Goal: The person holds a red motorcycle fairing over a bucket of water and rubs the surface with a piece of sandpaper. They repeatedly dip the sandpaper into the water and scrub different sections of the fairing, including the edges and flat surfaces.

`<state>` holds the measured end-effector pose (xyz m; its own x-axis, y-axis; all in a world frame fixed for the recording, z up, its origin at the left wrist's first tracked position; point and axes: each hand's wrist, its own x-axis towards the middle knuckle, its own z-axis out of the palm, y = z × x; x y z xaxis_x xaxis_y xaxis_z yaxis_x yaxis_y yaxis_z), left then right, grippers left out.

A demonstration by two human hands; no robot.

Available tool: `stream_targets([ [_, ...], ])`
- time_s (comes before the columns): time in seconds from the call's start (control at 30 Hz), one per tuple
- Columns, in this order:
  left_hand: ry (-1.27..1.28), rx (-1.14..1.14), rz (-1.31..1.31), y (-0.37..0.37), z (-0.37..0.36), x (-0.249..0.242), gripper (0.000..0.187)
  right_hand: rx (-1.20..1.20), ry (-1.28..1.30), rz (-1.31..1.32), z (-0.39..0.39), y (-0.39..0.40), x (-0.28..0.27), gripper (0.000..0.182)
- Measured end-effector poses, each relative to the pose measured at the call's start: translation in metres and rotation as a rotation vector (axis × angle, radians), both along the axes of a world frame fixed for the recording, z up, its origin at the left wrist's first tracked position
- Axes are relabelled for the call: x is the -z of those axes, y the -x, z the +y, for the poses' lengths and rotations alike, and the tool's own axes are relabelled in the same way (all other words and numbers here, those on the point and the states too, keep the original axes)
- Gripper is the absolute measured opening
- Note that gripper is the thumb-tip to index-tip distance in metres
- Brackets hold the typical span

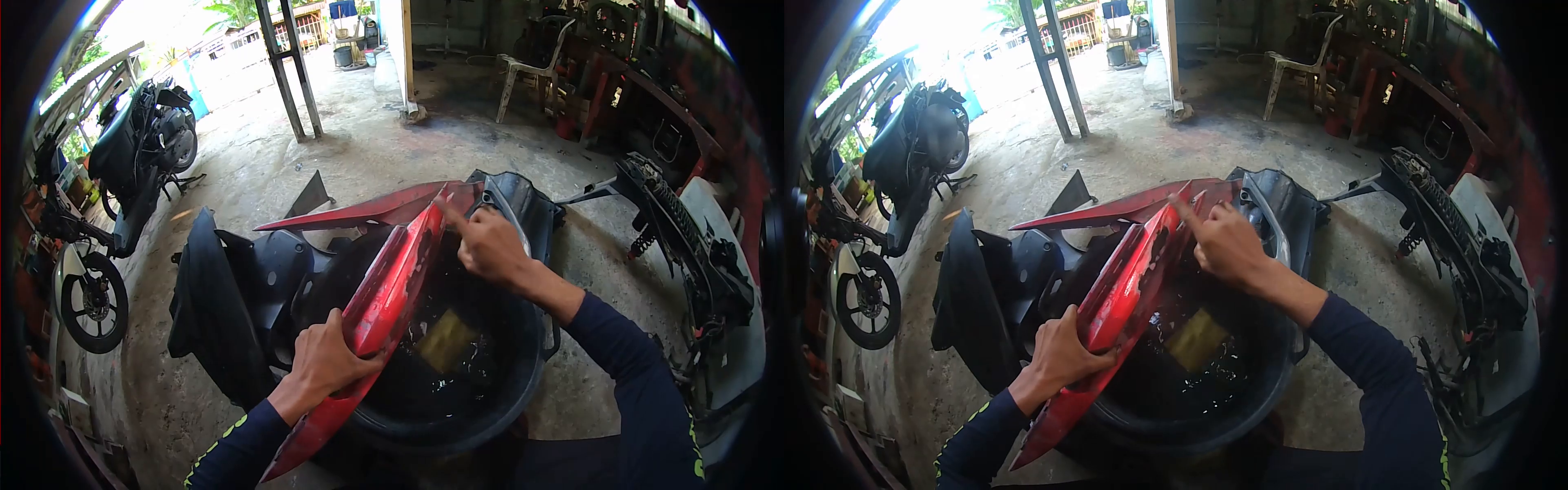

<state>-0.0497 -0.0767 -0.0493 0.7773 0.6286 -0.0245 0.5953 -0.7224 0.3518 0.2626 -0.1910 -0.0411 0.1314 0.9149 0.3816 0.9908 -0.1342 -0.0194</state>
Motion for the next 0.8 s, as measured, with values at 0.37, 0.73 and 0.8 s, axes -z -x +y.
stream_targets([
  [0.37,0.002,0.002,-0.001,0.000,-0.004,-0.003,0.080,-0.158,0.055,0.077,-0.009,0.037,0.027,0.104],
  [0.73,0.019,-0.017,-0.004,0.000,-0.006,-0.006,0.077,-0.245,-0.292,0.196,-0.020,0.033,-0.003,0.082],
  [0.8,-0.007,-0.008,-0.008,0.000,-0.006,-0.004,0.078,-0.234,-0.475,0.164,-0.006,0.021,-0.012,0.076],
])
